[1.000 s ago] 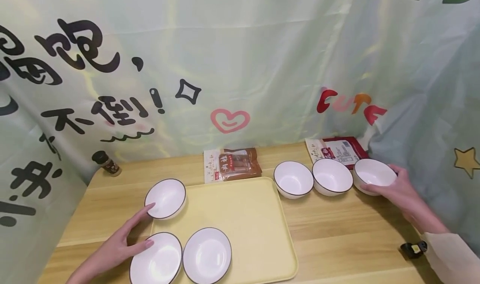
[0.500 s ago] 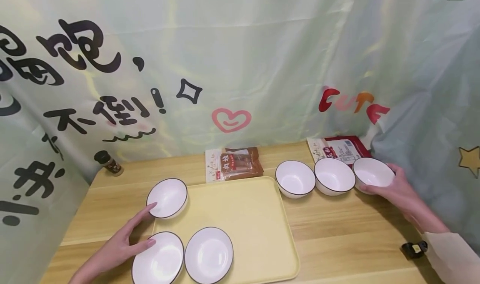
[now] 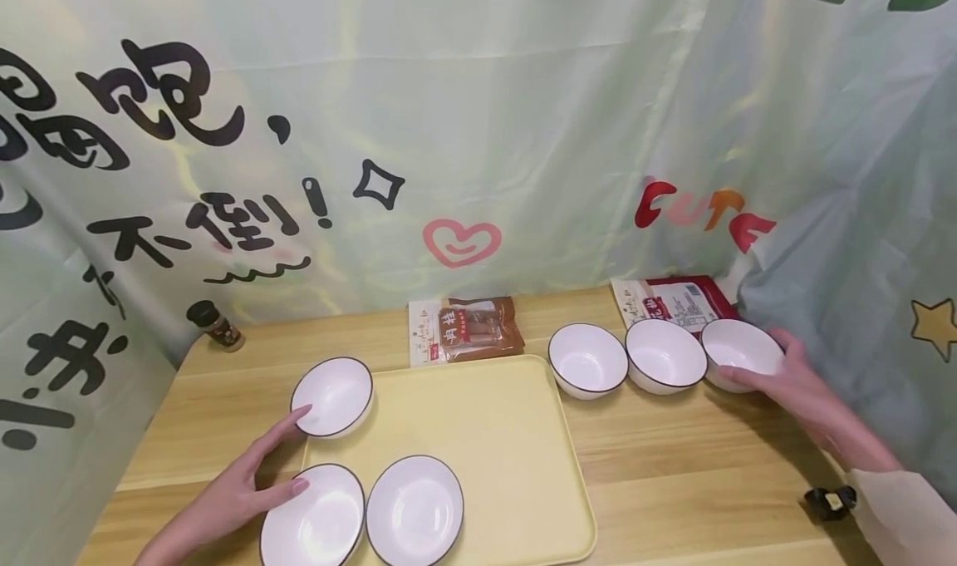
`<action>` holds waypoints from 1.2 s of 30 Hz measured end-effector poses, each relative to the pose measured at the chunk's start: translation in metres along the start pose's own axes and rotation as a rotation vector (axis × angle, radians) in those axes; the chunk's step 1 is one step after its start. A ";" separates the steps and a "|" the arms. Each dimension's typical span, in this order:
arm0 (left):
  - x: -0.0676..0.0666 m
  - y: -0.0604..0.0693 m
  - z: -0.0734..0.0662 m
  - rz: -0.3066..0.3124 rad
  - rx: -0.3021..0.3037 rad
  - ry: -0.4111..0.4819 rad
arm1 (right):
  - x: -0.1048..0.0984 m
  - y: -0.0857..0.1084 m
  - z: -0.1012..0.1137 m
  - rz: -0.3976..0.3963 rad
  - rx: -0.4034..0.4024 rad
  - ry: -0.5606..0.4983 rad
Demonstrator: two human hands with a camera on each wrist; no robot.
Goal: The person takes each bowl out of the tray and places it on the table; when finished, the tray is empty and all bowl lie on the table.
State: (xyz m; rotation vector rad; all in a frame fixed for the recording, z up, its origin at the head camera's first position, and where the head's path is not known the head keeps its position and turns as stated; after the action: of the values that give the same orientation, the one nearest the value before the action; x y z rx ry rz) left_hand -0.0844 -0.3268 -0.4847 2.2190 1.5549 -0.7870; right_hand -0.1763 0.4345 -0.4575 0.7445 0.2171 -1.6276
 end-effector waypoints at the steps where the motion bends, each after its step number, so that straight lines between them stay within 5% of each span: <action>1: 0.000 0.000 0.000 -0.003 0.010 -0.002 | 0.000 0.001 0.002 -0.004 0.004 -0.009; 17: 0.003 -0.001 -0.006 -0.025 0.126 -0.025 | 0.015 0.029 0.073 -0.220 -0.030 -0.226; 27: 0.004 -0.002 -0.004 -0.020 0.121 -0.004 | 0.065 0.031 0.147 -0.121 -0.164 -0.247; 36: 0.005 0.001 -0.005 -0.019 0.084 0.000 | 0.122 0.037 0.193 0.047 -0.373 -0.248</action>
State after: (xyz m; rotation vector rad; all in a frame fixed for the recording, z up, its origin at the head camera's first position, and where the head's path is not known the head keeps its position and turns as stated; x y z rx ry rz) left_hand -0.0810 -0.3204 -0.4835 2.2664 1.5728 -0.8729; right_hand -0.2103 0.2237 -0.3687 0.2594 0.3114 -1.5591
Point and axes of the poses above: each hand's wrist, its own y-axis away from the middle knuckle, its own x-axis out of the palm, z = x × y, the point moved 3 cm from there along -y, towards the middle knuckle, and after that the axes turned 10 degrees about x, right-handed, at the moved point
